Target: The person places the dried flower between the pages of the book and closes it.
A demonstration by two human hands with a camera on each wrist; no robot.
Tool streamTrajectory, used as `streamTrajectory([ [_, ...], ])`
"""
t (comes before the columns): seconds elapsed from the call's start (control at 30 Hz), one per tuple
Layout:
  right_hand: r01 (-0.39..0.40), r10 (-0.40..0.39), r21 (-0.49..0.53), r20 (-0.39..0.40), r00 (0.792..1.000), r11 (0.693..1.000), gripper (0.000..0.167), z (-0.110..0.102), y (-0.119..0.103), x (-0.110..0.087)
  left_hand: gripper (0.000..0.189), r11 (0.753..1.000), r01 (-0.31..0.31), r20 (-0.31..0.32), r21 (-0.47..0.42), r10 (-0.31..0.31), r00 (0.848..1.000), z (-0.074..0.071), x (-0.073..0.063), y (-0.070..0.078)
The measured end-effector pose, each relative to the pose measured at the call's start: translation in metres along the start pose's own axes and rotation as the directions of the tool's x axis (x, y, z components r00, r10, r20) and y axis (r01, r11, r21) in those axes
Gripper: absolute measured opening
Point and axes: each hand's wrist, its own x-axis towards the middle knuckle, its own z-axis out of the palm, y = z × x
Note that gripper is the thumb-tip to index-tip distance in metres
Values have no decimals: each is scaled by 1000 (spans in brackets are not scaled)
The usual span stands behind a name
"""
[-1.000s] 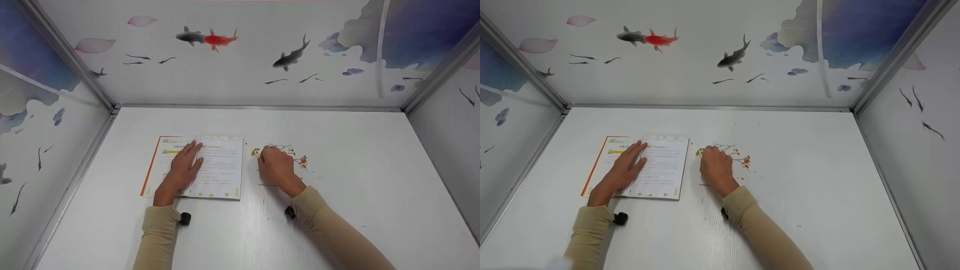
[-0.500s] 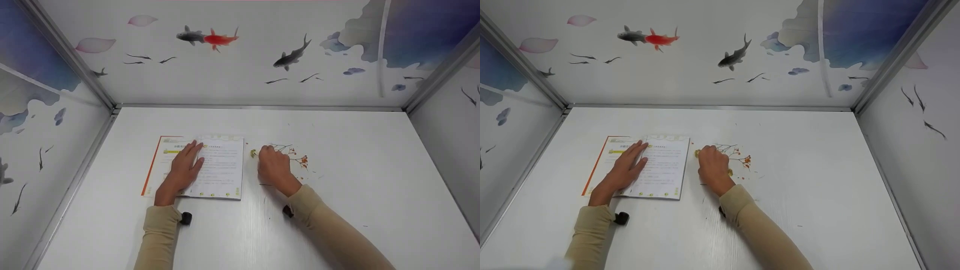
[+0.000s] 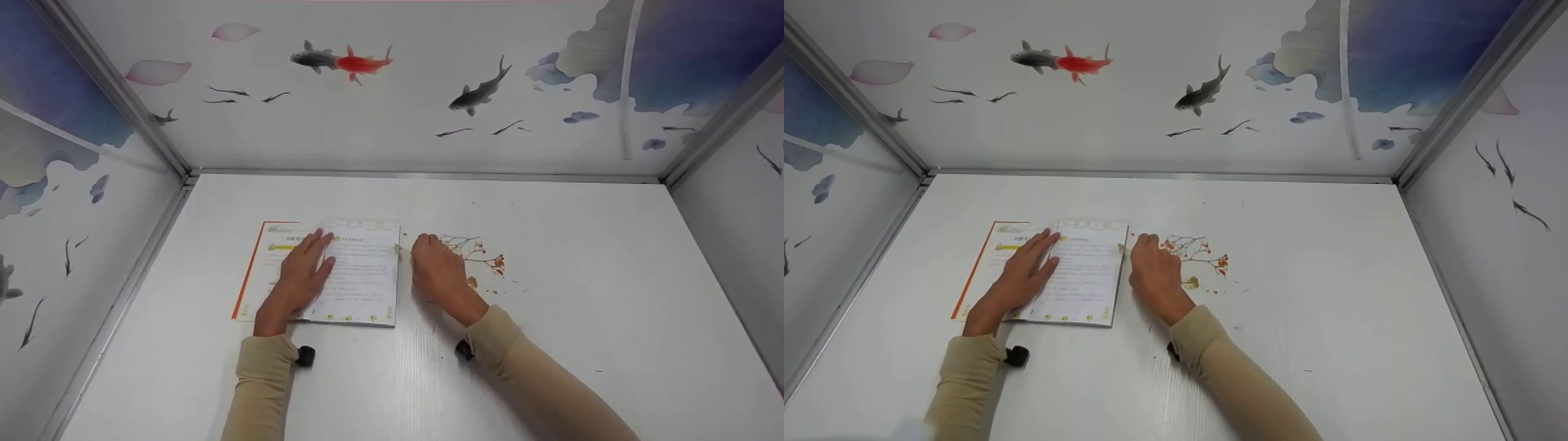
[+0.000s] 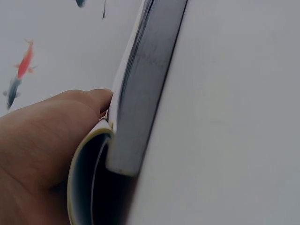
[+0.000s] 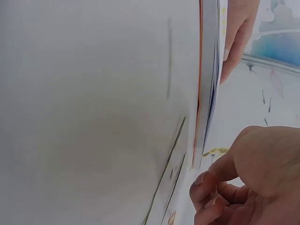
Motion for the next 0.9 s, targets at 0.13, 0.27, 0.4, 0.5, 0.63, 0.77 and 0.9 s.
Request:
streamTrajectory([
  [0.13, 22, -21, 34, -12, 1000, 999, 14, 3, -20, 2, 58, 1000, 6, 0, -15, -6, 1000, 1, -1, 2],
  [0.27, 44, -42, 36, -35, 999, 998, 15, 10, -36, 5, 58, 1000, -5, -16, -22, 5, 1000, 3, 0, 4],
  [0.4, 71, -71, -12, -63, 995, 997, 17, 16, -48, 9, 56, 999, -35, -57, -28, 33, 998, 5, 0, 5],
  [0.5, 75, -76, -17, -68, 995, 997, 15, 19, -55, 11, 55, 998, -54, -82, -35, 51, 995, 5, 0, 4],
  [0.63, 93, -91, 53, -47, 995, 994, 15, 22, -60, 14, 54, 998, -57, -103, -34, 54, 993, 5, -2, 2],
  [0.77, 101, -105, 215, 4, 995, 971, 21, 23, -58, 16, 54, 998, -62, -110, -22, 59, 992, 5, -2, 0],
  [0.9, 121, -135, 344, 16, 991, 931, 23, 22, -48, 19, 54, 998, -60, -102, -22, 57, 993, 3, -2, -1],
])
